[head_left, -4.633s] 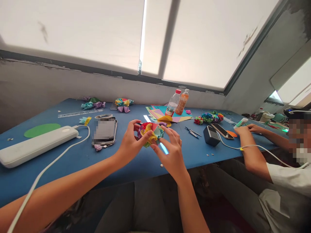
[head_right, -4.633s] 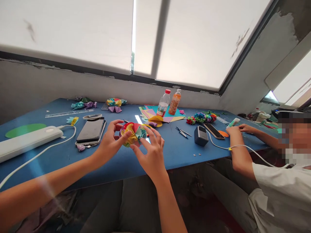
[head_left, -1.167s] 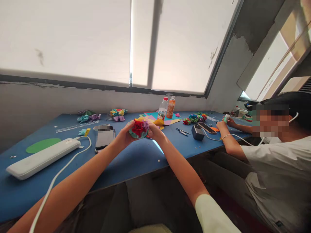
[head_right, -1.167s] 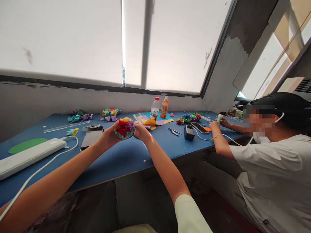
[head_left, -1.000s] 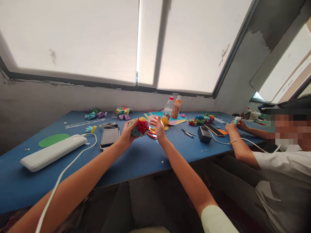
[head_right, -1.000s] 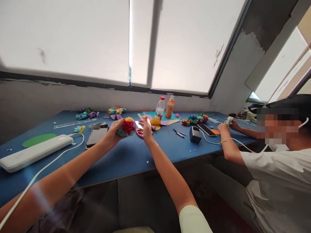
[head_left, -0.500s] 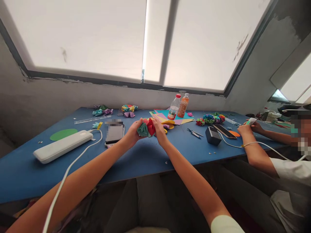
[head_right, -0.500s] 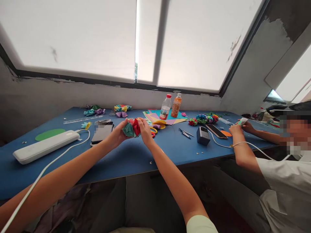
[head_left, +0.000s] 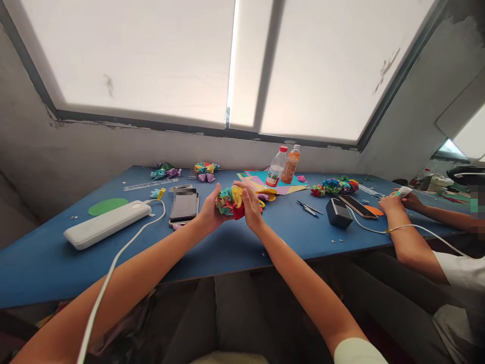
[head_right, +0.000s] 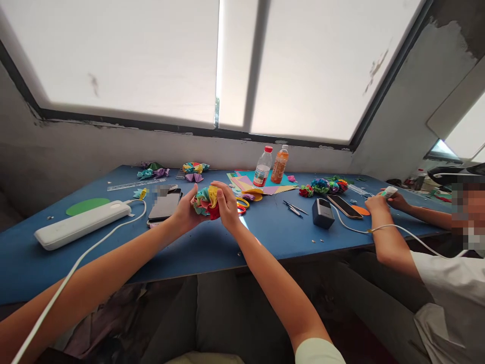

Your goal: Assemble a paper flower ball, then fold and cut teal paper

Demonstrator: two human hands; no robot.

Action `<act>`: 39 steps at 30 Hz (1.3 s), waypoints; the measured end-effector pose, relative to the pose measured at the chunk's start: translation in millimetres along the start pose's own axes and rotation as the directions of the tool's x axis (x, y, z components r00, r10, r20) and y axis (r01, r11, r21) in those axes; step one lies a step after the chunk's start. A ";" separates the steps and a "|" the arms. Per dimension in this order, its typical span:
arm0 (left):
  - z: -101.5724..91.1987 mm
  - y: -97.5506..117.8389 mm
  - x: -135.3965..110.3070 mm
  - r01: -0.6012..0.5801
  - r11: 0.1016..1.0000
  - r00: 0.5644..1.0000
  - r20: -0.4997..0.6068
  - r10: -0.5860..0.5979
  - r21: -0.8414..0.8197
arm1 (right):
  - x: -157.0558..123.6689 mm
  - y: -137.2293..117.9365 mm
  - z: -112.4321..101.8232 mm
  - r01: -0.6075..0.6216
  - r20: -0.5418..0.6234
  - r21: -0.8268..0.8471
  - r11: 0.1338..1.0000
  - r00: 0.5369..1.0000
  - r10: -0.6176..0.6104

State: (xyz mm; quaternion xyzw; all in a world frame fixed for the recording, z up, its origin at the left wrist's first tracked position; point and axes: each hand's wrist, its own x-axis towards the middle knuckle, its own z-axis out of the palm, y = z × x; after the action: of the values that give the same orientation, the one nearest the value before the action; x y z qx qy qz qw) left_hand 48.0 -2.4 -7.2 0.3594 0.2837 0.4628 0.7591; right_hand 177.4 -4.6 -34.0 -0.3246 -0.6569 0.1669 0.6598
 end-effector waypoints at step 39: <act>-6.7 -14.3 2.5 -0.057 0.991 0.989 -0.145 0.039 -0.120 | -17.9 -6.3 21.2 0.251 0.011 -0.365 0.897 0.964 -0.265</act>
State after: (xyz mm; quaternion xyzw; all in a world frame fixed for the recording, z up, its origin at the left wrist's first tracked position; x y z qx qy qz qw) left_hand 51.0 -2.7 -22.9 0.2845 0.2991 0.5221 0.7463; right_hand 153.9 -16.3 -45.1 -0.3541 -0.7005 -0.0524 0.6173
